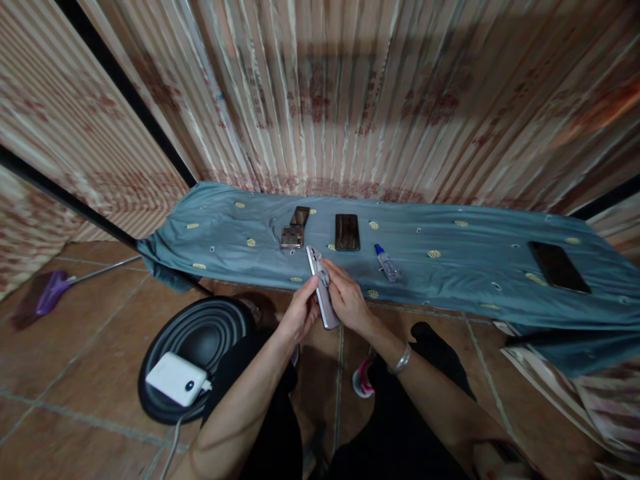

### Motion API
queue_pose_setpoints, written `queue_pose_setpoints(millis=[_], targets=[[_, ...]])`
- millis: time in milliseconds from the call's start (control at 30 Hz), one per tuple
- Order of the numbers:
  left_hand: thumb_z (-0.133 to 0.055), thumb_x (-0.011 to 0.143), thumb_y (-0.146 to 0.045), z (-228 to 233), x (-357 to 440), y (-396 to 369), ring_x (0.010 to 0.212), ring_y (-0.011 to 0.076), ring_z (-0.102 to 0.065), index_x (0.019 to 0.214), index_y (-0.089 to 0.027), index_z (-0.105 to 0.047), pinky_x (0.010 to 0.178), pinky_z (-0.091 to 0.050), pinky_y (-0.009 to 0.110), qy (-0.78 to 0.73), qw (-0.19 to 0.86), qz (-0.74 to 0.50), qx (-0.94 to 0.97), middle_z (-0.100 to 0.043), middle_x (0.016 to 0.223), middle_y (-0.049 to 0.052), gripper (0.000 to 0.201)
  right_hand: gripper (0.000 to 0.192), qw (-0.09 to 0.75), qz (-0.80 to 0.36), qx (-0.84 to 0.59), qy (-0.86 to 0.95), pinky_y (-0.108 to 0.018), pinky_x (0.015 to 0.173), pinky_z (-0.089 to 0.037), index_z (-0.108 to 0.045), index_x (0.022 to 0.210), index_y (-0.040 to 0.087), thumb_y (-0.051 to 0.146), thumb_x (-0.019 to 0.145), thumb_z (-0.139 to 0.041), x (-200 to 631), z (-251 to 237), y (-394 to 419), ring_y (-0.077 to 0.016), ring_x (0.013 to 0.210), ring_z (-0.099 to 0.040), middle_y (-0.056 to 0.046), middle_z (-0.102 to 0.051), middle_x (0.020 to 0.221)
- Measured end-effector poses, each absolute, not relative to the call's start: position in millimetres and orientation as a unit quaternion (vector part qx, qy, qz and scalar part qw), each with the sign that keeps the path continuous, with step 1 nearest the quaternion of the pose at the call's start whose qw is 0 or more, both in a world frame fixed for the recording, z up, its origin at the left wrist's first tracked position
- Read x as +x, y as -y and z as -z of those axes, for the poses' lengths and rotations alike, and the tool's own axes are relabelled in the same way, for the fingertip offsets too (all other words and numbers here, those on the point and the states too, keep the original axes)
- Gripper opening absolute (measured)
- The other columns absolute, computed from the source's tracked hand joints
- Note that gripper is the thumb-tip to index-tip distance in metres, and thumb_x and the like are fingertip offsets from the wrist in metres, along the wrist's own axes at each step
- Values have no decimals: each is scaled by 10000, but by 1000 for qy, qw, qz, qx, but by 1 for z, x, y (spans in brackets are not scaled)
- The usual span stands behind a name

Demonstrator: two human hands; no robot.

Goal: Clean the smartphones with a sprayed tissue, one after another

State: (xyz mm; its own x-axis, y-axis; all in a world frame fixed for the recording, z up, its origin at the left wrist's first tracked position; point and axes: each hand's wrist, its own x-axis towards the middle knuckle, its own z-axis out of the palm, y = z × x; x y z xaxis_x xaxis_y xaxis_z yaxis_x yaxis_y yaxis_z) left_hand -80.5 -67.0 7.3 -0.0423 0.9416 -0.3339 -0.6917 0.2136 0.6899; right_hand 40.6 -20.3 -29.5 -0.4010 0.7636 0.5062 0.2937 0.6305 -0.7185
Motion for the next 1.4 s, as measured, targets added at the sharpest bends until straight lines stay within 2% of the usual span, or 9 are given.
queue_pose_setpoints(millis=[167,367,500,667,867,1100,1267,1400], targets=[[-842,654,-401,-8,-76,69,1105,289,-678,829,-131,-744,977,-522,357,-387,686,-594,165,-778,890,87,337,590,434,-255,-343,793,-454,1234,-320,-431,1506,227,120,933,-345,44,24,17,-195,1452,-401,-49,-466,1543],[-870,583,-487,-6,-73,74,982,319,-717,815,-127,-747,874,-572,397,-396,713,-553,167,-764,768,90,446,605,435,-251,-359,786,-471,1239,-307,-412,1516,239,112,928,-350,49,20,11,-198,1454,-397,-39,-464,1545],[-841,637,-480,-5,-75,74,953,311,-725,875,-130,-750,852,-578,396,-397,715,-550,172,-769,801,93,433,596,436,-250,-355,788,-469,1238,-312,-412,1517,239,121,936,-347,49,18,13,-199,1456,-395,-39,-466,1545],[-770,743,-404,-9,-78,71,1011,287,-716,938,-144,-747,915,-560,379,-399,696,-579,144,-780,893,83,326,584,431,-239,-333,804,-463,1229,-329,-423,1512,245,128,946,-339,46,17,17,-200,1450,-403,-42,-465,1544],[-662,846,-361,-17,-82,68,994,253,-720,930,-137,-741,937,-552,353,-419,690,-581,101,-774,836,73,252,570,429,-228,-312,816,-476,1220,-341,-438,1504,233,138,950,-343,43,17,21,-212,1438,-419,-61,-476,1536],[-642,877,-328,-15,-76,72,753,186,-726,924,-162,-734,826,-587,322,-429,695,-567,109,-755,747,31,196,566,426,-231,-342,805,-445,1233,-324,-446,1497,230,147,948,-336,49,18,14,-193,1451,-398,-48,-470,1540],[-634,889,-321,-15,-72,76,835,217,-742,970,-146,-728,851,-598,366,-426,714,-544,116,-772,822,68,215,574,431,-247,-354,792,-444,1235,-317,-448,1494,180,124,935,-329,52,20,8,-199,1445,-412,-80,-490,1523],[-583,922,-297,-16,-74,75,872,213,-741,1031,-141,-719,868,-599,372,-424,711,-548,117,-776,845,69,233,605,428,-269,-356,786,-437,1241,-303,-425,1509,214,107,918,-347,50,22,7,-184,1448,-407,-47,-468,1542]])
